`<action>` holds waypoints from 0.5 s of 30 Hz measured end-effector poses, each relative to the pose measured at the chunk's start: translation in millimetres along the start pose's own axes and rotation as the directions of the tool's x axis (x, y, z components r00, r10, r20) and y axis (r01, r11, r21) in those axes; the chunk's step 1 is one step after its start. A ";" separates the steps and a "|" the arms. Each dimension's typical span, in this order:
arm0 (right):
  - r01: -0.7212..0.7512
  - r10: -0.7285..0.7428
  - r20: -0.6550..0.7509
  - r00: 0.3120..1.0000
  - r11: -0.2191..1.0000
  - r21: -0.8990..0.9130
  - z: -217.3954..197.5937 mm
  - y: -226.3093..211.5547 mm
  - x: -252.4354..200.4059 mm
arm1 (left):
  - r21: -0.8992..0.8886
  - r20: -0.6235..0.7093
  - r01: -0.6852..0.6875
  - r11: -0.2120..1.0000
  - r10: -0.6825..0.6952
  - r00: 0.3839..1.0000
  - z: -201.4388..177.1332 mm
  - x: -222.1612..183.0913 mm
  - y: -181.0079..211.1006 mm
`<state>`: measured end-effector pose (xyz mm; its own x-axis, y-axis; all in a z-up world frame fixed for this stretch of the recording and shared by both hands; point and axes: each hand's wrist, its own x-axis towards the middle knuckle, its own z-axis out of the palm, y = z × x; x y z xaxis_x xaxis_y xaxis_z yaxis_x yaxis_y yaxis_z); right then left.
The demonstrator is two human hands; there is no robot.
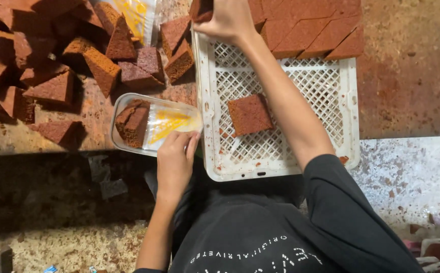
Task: Packing diamond-shaped cake pieces from a production tray into a plastic container
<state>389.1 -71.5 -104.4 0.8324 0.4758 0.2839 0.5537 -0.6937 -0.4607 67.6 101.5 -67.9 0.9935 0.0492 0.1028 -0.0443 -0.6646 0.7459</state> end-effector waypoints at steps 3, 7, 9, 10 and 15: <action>-0.113 0.148 -0.106 0.983 0.954 0.279 -33.0 -19.5 -27.3 | 0.054 -0.120 -0.088 0.995 0.094 0.988 9.8 -1.5 -9.8; -0.163 0.263 -0.158 0.952 0.870 0.466 -144.1 -118.9 -99.4 | 0.184 -0.213 -0.030 0.982 0.070 0.974 16.1 -1.8 -10.7; -0.322 0.391 -0.108 0.914 0.860 0.396 -161.0 -111.3 -141.7 | 0.069 -0.129 -0.105 0.992 0.113 0.985 1.9 1.3 1.3; -0.472 0.515 -0.048 0.856 0.815 0.335 -166.2 -109.5 -164.0 | -0.031 -0.045 -0.150 0.988 0.148 0.988 -7.7 -2.6 6.6; -0.654 0.674 -0.173 0.718 0.738 0.163 -129.3 -66.3 -242.8 | 0.072 -0.314 -0.175 0.982 0.188 0.930 20.3 -12.6 -20.0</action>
<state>153.1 -210.9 -34.1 0.9748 -0.2198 0.0386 -0.1395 -0.7352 -0.6633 58.1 99.1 -97.4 0.8831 0.1548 0.4429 -0.2094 -0.7148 0.6673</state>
